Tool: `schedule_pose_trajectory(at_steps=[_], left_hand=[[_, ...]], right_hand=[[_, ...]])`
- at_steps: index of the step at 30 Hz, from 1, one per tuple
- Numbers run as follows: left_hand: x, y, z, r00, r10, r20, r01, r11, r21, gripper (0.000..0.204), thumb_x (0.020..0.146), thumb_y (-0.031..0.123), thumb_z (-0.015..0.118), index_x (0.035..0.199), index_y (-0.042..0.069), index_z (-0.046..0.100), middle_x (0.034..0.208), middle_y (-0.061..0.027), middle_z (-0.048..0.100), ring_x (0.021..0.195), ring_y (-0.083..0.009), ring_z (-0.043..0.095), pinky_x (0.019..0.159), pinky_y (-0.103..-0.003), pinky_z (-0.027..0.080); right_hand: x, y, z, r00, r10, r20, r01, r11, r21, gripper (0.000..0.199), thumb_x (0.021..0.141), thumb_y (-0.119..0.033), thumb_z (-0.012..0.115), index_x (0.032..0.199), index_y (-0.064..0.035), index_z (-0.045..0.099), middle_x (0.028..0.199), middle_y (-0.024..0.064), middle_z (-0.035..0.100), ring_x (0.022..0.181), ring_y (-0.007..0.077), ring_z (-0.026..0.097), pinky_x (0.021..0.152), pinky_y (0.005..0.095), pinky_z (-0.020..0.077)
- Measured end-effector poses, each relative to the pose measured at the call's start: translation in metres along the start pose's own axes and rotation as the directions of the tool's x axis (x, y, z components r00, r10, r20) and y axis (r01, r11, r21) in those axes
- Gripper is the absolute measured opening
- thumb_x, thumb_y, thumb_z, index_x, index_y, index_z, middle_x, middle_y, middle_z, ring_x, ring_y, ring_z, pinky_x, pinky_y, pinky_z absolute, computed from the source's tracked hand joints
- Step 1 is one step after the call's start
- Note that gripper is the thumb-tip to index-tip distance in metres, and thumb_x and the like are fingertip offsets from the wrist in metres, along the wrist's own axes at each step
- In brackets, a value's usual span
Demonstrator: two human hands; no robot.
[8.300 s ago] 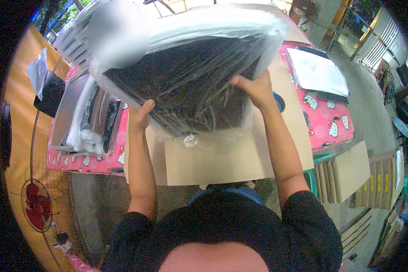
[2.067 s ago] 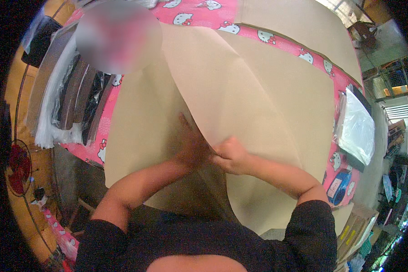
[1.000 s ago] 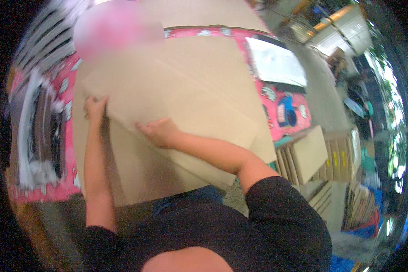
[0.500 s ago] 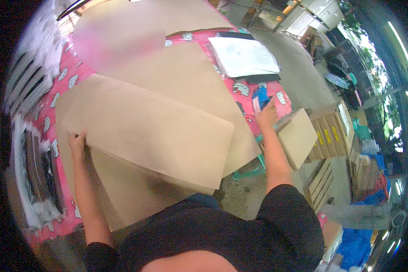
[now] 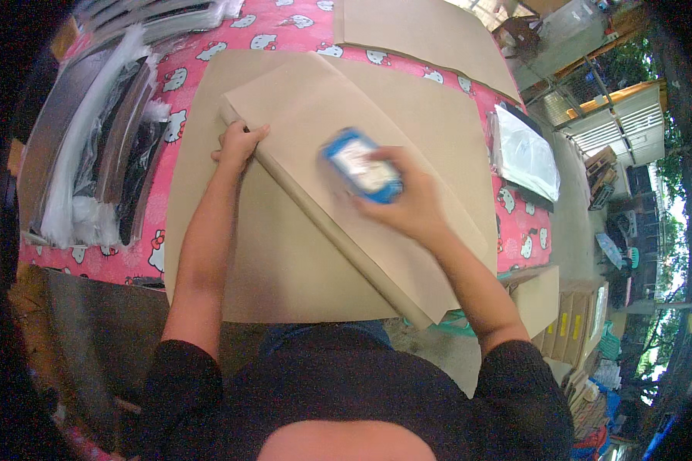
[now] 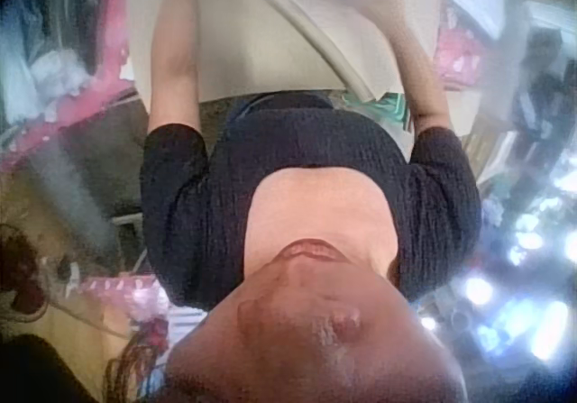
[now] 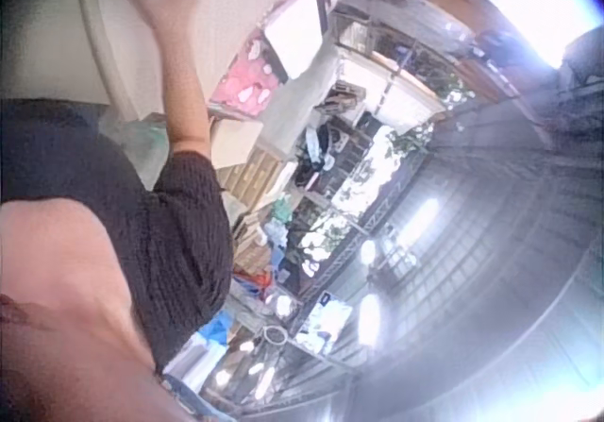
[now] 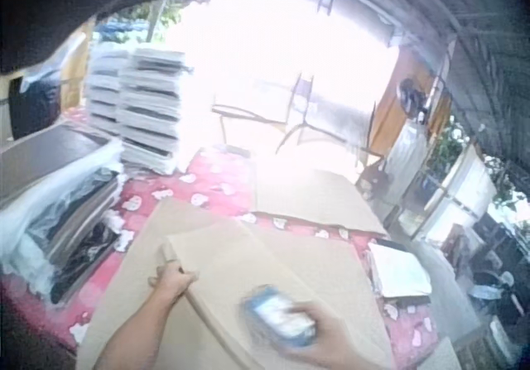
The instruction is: The person wraps rectangular items in brown paper and secures the packaging with clear tape using a tape dispenser. They place the wrapped item to the side, then take a new item from a stack and repeat the wrapping and taping process.
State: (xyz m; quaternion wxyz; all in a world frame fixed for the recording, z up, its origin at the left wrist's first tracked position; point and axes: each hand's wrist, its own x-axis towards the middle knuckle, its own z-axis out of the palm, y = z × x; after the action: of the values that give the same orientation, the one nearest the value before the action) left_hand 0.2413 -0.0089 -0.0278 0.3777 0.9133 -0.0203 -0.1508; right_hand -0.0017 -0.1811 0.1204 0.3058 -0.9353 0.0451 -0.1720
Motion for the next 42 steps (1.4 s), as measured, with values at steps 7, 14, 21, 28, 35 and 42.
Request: schedule_pose_trajectory(at_steps=[7, 14, 21, 28, 35, 42], left_hand=[[-0.003, 0.001, -0.009, 0.999, 0.037, 0.033, -0.039, 0.998, 0.047, 0.054, 0.063, 0.052, 0.068, 0.102, 0.015, 0.064, 0.115, -0.0069, 0.058, 0.115, -0.0336, 0.041, 0.090, -0.057, 0.021], [-0.003, -0.004, -0.004, 0.997, 0.058, -0.044, -0.056, 0.998, 0.038, 0.053, 0.064, 0.051, 0.068, 0.103, 0.015, 0.063, 0.117, -0.0047, 0.056, 0.116, -0.0340, 0.039, 0.091, -0.055, 0.020], [-0.007, -0.005, -0.002, 0.990, 0.071, -0.121, -0.067, 0.997, 0.039, 0.048, 0.068, 0.049, 0.066, 0.100, 0.013, 0.063, 0.119, -0.0043, 0.054, 0.117, -0.0391, 0.037, 0.092, -0.056, 0.019], [-0.013, -0.002, 0.022, 0.953, 0.146, -0.264, -0.155, 0.988, -0.016, 0.047, 0.072, 0.048, 0.063, 0.103, 0.012, 0.060, 0.118, -0.0051, 0.053, 0.114, -0.0388, 0.038, 0.094, -0.056, 0.016], [-0.011, -0.014, 0.020, 0.946, 0.144, -0.290, -0.150, 0.989, 0.000, 0.046, 0.075, 0.047, 0.059, 0.105, 0.013, 0.056, 0.117, -0.0056, 0.053, 0.113, -0.0369, 0.039, 0.094, -0.055, 0.018], [-0.004, -0.012, 0.025, 0.920, 0.140, -0.367, -0.138, 0.990, 0.032, 0.050, 0.073, 0.048, 0.060, 0.108, 0.014, 0.054, 0.118, -0.0061, 0.053, 0.110, -0.0370, 0.041, 0.093, -0.054, 0.019]], right_hand=[[0.020, -0.032, 0.092, 0.989, 0.117, 0.090, -0.135, 0.965, 0.226, 0.066, 0.058, -0.026, 0.070, 0.117, -0.0023, 0.054, 0.098, 0.0169, 0.064, 0.088, 0.0199, 0.063, 0.081, 0.0294, 0.0473], [0.000, -0.026, 0.064, 0.919, 0.213, 0.331, -0.251, 0.965, 0.077, 0.064, 0.066, -0.026, 0.070, 0.121, -0.0007, 0.051, 0.105, 0.0159, 0.062, 0.097, 0.0171, 0.059, 0.086, 0.0289, 0.0441], [-0.150, -0.040, -0.056, 0.665, 0.629, 0.403, -0.632, 0.761, -0.145, 0.067, 0.059, -0.027, 0.075, 0.118, -0.0020, 0.055, 0.109, 0.0138, 0.061, 0.101, 0.0191, 0.058, 0.091, 0.0312, 0.0419], [0.051, 0.051, 0.002, 0.179, 0.362, 0.915, -0.045, 0.932, -0.360, 0.036, 0.065, -0.037, 0.066, 0.085, -0.0064, 0.067, 0.081, 0.0089, 0.065, 0.079, 0.0217, 0.063, 0.069, 0.0316, 0.0488], [0.018, 0.058, -0.051, -0.007, 0.725, 0.689, -0.927, 0.253, -0.276, 0.019, 0.070, -0.019, 0.063, 0.084, -0.0064, 0.066, 0.084, 0.0034, 0.062, 0.081, 0.0101, 0.057, 0.076, 0.0262, 0.0466], [0.064, -0.032, 0.054, -0.130, 0.632, 0.764, -0.285, 0.714, -0.639, 0.029, 0.065, -0.029, 0.067, 0.086, -0.0098, 0.066, 0.080, 0.0106, 0.063, 0.072, 0.0206, 0.062, 0.066, 0.0354, 0.0491]])
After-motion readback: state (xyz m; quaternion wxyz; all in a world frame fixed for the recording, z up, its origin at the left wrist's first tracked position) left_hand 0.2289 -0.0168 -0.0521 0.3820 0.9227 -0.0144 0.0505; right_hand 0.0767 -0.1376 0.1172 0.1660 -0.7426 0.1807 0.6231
